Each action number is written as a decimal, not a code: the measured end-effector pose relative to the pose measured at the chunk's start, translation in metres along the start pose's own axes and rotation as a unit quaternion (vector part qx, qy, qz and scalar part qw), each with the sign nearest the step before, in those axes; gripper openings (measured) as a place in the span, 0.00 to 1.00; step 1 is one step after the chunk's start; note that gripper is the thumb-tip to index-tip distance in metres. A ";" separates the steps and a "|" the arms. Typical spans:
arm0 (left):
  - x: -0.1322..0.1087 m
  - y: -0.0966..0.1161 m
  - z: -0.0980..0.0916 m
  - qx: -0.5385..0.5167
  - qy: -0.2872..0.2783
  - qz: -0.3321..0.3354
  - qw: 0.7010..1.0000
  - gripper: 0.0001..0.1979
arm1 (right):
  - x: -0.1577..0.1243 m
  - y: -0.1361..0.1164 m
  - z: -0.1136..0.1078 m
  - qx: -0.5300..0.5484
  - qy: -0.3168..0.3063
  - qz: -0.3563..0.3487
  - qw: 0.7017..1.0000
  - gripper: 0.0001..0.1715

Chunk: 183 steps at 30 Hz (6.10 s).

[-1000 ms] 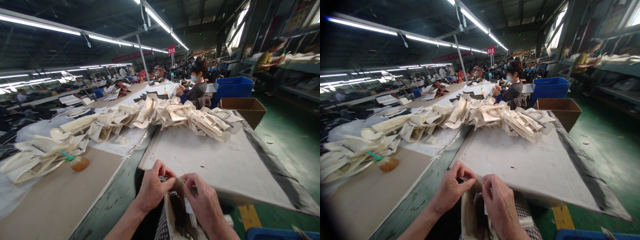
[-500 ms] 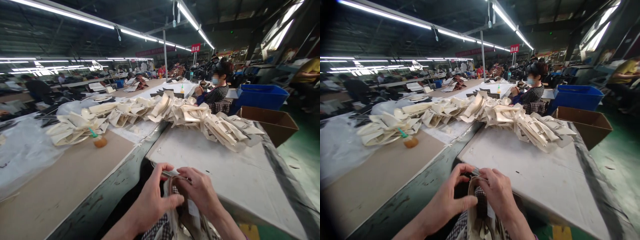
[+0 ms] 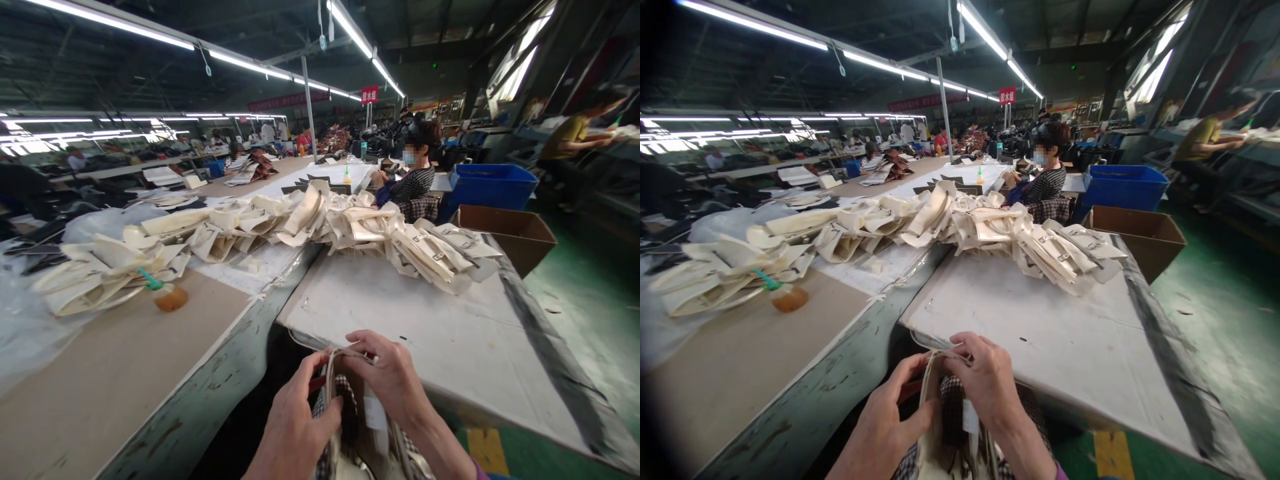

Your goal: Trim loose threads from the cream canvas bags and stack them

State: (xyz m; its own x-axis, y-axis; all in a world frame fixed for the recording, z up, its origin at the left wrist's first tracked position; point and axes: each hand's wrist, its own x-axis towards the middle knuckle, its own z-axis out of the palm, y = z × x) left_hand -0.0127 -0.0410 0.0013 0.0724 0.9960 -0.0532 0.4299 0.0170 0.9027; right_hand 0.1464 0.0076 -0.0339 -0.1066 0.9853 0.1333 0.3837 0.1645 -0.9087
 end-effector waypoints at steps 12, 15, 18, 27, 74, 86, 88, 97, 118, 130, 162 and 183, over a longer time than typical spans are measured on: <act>0.009 -0.007 -0.001 0.146 -0.010 0.039 0.988 0.25 | 0.005 0.002 -0.005 -0.083 -0.074 -0.105 0.988 0.10; 0.012 0.000 0.001 0.176 -0.005 0.021 0.984 0.22 | 0.001 0.001 -0.005 -0.097 -0.064 -0.117 0.986 0.11; 0.014 0.005 0.003 0.164 -0.016 0.030 0.986 0.15 | -0.004 -0.001 -0.008 -0.115 -0.076 -0.114 0.984 0.12; 0.045 0.016 -0.028 0.109 -0.192 0.160 0.962 0.14 | -0.011 -0.015 -0.026 -0.240 -0.082 -0.133 0.958 0.13; 0.006 -0.004 -0.022 0.049 -0.121 -0.020 0.991 0.07 | -0.036 0.053 -0.061 -0.170 -0.075 -0.011 0.982 0.19; 0.005 -0.016 -0.020 0.107 -0.085 0.102 0.985 0.10 | -0.030 0.047 -0.064 -0.121 -0.140 -0.009 0.983 0.20; 0.012 -0.018 -0.021 0.103 -0.116 0.128 0.979 0.11 | -0.030 0.044 -0.066 -0.110 -0.159 -0.008 0.981 0.20; 0.043 -0.007 -0.015 0.191 -0.239 0.241 0.921 0.21 | -0.027 0.041 -0.065 -0.098 -0.159 0.005 0.982 0.17; 0.042 0.001 0.007 0.290 -0.091 0.393 0.868 0.04 | -0.028 0.027 -0.056 -0.132 -0.125 -0.003 0.983 0.14; 0.048 -0.006 0.012 0.171 -0.085 0.306 0.933 0.09 | -0.030 0.027 -0.056 -0.150 -0.124 0.005 0.981 0.13; 0.017 -0.015 -0.025 0.372 -0.076 0.305 0.873 0.15 | -0.023 0.007 -0.050 -0.222 -0.147 -0.061 0.962 0.17; 0.035 -0.001 -0.012 0.371 -0.113 0.345 0.855 0.11 | -0.024 0.001 -0.045 -0.200 -0.125 -0.102 0.966 0.14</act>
State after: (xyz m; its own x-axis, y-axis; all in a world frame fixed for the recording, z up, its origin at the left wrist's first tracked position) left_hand -0.0213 -0.0049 0.0033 0.6755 0.7021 0.2254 0.6604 -0.7120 0.2386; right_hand 0.1903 -0.0142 -0.0204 -0.4173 0.8965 0.1487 0.6498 0.4087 -0.6409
